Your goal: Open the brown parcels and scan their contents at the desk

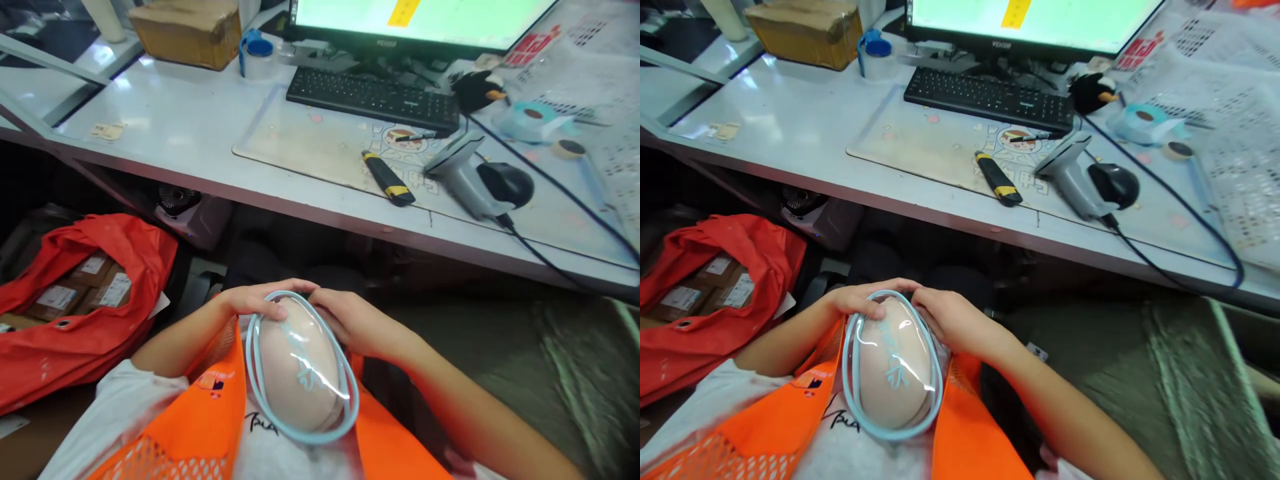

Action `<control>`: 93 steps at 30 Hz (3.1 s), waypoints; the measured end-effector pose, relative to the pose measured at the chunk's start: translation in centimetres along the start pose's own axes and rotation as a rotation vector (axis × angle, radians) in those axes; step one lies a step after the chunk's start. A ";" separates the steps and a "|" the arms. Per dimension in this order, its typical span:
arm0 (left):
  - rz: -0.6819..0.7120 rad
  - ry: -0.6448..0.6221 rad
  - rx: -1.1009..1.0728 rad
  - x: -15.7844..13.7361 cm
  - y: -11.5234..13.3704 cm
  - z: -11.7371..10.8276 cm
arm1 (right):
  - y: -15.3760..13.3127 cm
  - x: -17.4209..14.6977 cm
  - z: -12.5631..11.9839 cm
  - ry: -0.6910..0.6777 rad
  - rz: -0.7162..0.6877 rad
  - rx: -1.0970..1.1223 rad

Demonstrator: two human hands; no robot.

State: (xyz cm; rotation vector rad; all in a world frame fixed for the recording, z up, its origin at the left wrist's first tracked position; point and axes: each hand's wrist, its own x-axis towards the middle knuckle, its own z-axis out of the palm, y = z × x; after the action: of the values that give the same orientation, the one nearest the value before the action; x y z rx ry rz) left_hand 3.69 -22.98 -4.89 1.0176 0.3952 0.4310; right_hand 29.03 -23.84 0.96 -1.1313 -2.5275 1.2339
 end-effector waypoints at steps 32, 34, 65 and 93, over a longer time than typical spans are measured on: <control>0.146 0.297 0.008 1.4 -2.1 0.7 | 0.8 2.5 -0.8 -0.034 -0.043 -0.319; 0.090 0.259 0.149 1.9 -1.4 0.7 | 0.2 2.8 0.1 -0.052 -0.030 -0.437; 0.503 0.896 0.575 13.1 21.5 -10.8 | 22.9 -4.6 -28.7 1.157 0.419 -0.494; 0.072 1.112 1.688 29.2 23.6 -26.2 | 30.8 -7.5 -27.6 1.036 0.406 -0.618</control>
State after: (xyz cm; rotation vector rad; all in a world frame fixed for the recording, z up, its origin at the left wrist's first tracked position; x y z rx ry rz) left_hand 11.39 21.86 0.15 2.3568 1.9251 0.7021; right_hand 63.00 0.78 -1.29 -1.8125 -1.8651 -0.2247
